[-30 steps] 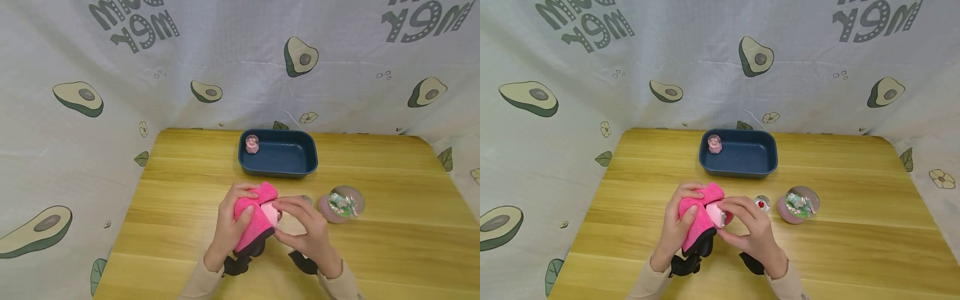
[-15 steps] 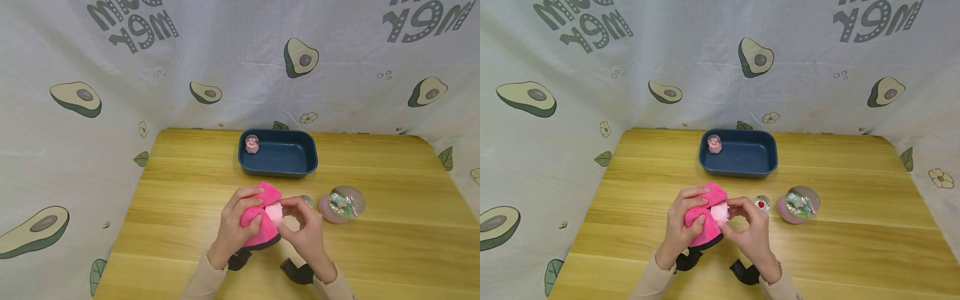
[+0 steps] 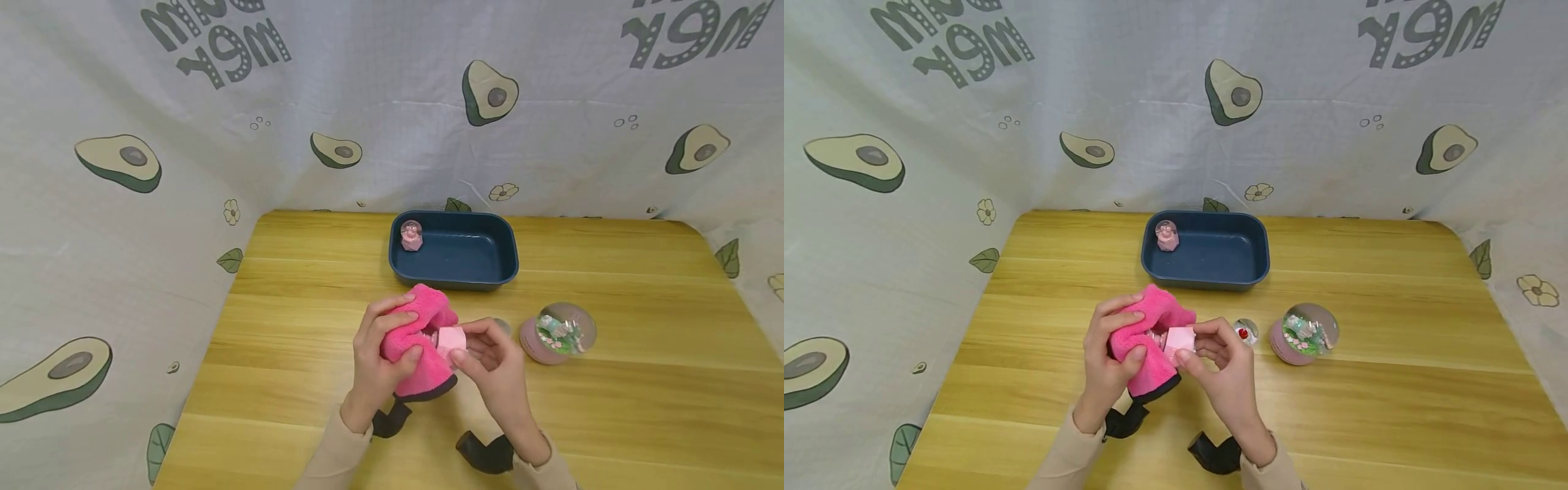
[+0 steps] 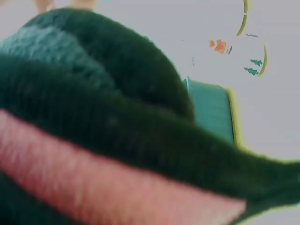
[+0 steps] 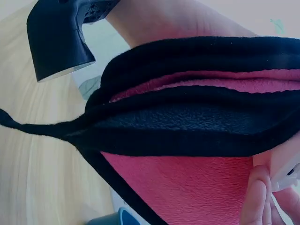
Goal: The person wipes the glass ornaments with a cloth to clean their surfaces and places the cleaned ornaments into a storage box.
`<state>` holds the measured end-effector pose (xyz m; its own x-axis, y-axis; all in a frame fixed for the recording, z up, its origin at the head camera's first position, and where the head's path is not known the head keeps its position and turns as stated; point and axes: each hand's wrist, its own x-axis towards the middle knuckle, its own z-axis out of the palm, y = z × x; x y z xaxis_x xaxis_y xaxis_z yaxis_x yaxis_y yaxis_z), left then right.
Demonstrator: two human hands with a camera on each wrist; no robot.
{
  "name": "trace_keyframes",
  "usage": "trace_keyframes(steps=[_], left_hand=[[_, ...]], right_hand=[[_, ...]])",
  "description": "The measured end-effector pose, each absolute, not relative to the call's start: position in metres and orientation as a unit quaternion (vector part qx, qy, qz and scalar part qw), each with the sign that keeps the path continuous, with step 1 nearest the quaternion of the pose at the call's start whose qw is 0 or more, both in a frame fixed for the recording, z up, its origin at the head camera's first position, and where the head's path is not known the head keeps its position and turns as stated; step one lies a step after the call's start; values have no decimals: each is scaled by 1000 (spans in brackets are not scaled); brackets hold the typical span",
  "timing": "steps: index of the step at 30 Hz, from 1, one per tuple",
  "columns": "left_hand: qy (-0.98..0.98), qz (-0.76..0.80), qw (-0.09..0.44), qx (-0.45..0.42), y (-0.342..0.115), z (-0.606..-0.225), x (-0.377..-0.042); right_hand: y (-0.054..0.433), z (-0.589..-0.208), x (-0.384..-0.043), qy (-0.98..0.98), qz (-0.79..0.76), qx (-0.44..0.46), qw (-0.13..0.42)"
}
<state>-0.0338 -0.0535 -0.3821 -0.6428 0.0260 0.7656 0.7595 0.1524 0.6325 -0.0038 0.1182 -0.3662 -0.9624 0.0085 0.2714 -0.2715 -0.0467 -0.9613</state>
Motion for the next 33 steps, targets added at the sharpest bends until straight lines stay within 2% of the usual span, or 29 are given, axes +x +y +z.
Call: trace_keyframes(steps=[8, 20, 33], left_hand=[[-675, -635, 291, -237, -60, -385, -36], [-664, -662, 266, -225, -61, -385, -36], [-664, -672, 240, -225, -59, -384, -36]], right_hand=[[125, -370, -6, -631, 759, 115, 117], [124, -367, -9, -539, 829, 123, 81], [127, -362, -10, -588, 794, 131, 86]])
